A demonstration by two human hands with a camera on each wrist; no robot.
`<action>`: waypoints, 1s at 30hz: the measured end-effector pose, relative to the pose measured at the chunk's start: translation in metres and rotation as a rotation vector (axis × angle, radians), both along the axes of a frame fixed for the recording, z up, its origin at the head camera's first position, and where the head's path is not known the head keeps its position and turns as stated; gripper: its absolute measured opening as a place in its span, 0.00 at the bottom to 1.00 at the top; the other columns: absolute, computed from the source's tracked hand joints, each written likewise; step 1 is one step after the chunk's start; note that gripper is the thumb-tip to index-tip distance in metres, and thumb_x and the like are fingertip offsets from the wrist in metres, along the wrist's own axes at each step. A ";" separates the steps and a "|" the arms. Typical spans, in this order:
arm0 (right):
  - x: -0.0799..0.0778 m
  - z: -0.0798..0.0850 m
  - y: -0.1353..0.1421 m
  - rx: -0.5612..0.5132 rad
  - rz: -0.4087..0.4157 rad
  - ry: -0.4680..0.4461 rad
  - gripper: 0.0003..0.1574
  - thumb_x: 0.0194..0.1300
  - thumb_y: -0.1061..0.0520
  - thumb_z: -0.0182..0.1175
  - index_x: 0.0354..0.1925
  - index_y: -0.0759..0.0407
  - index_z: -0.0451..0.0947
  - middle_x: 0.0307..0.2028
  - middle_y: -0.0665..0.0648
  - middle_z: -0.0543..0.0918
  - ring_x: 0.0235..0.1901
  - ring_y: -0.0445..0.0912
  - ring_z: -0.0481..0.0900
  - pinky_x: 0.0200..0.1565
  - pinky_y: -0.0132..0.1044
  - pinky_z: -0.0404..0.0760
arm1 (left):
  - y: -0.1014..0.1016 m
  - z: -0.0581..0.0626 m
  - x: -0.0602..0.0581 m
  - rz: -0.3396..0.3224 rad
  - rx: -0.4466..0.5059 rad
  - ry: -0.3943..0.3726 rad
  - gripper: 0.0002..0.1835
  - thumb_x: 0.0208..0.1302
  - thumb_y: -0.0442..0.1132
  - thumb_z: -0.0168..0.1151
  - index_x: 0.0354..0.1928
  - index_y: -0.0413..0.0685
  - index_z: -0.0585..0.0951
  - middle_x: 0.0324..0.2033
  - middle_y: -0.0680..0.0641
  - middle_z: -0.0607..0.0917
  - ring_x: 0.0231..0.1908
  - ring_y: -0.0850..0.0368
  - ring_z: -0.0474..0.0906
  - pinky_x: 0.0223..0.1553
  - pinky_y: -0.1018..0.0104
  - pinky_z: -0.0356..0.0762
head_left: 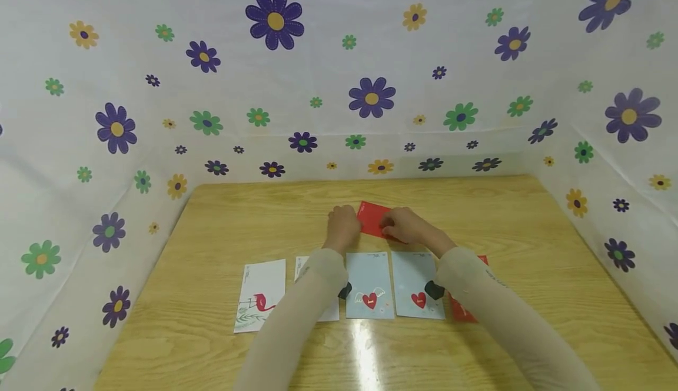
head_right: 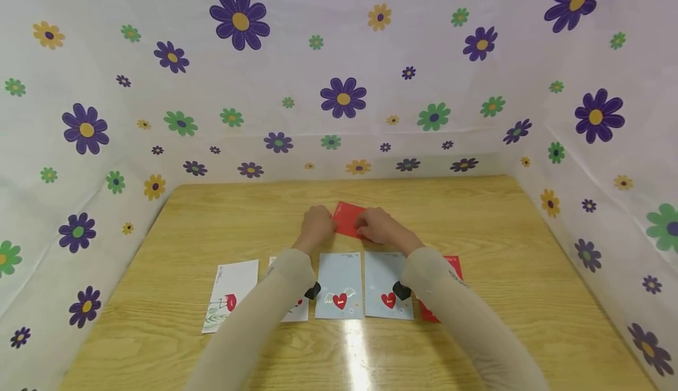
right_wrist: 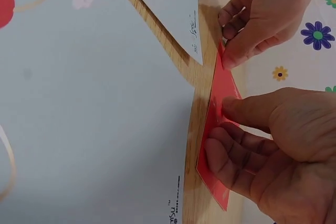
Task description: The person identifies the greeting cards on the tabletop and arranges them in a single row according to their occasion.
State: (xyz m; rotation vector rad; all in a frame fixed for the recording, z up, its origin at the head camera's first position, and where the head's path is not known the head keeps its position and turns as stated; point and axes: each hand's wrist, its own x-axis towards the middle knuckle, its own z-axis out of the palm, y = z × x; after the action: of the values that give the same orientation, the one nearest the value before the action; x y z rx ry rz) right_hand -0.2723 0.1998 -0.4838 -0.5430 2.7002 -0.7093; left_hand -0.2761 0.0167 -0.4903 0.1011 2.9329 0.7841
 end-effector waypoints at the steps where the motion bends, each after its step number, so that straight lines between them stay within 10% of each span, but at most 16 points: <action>1: 0.000 0.000 -0.001 -0.001 -0.015 -0.004 0.16 0.73 0.61 0.63 0.56 0.68 0.83 0.52 0.63 0.86 0.54 0.56 0.82 0.62 0.52 0.78 | 0.000 0.000 0.000 -0.001 0.011 0.000 0.11 0.66 0.37 0.68 0.38 0.33 0.84 0.43 0.35 0.81 0.46 0.39 0.77 0.51 0.50 0.77; 11: -0.007 -0.002 -0.007 -0.005 -0.088 -0.007 0.16 0.72 0.61 0.65 0.55 0.66 0.83 0.49 0.62 0.86 0.49 0.54 0.81 0.59 0.50 0.79 | 0.002 0.004 0.004 0.037 0.044 -0.047 0.15 0.65 0.39 0.72 0.43 0.31 0.83 0.45 0.35 0.80 0.48 0.41 0.75 0.53 0.51 0.76; 20: -0.026 -0.005 -0.010 0.032 0.011 0.222 0.32 0.65 0.64 0.67 0.65 0.72 0.74 0.62 0.72 0.76 0.60 0.65 0.75 0.63 0.59 0.73 | 0.005 -0.001 0.000 0.021 -0.002 0.026 0.13 0.61 0.37 0.74 0.40 0.32 0.85 0.41 0.34 0.84 0.44 0.38 0.80 0.49 0.49 0.79; 24: -0.030 -0.004 -0.013 0.068 0.053 0.155 0.40 0.63 0.65 0.65 0.72 0.69 0.67 0.72 0.71 0.67 0.67 0.70 0.66 0.65 0.62 0.70 | 0.006 -0.001 0.002 0.024 0.006 0.025 0.11 0.61 0.35 0.72 0.40 0.32 0.85 0.41 0.34 0.84 0.44 0.38 0.80 0.49 0.49 0.80; 30: -0.034 0.000 -0.017 0.097 0.046 0.072 0.37 0.62 0.65 0.65 0.69 0.60 0.72 0.61 0.64 0.78 0.64 0.65 0.68 0.59 0.61 0.75 | 0.007 0.001 0.005 0.033 0.003 0.028 0.10 0.64 0.33 0.69 0.40 0.30 0.84 0.40 0.34 0.82 0.42 0.39 0.80 0.46 0.49 0.80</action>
State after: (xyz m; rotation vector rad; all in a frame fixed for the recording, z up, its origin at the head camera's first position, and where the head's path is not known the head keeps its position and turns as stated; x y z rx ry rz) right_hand -0.3060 0.1825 -0.4837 -0.6149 2.7618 -0.5540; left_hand -0.2715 0.0241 -0.4893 0.0641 2.9669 0.7981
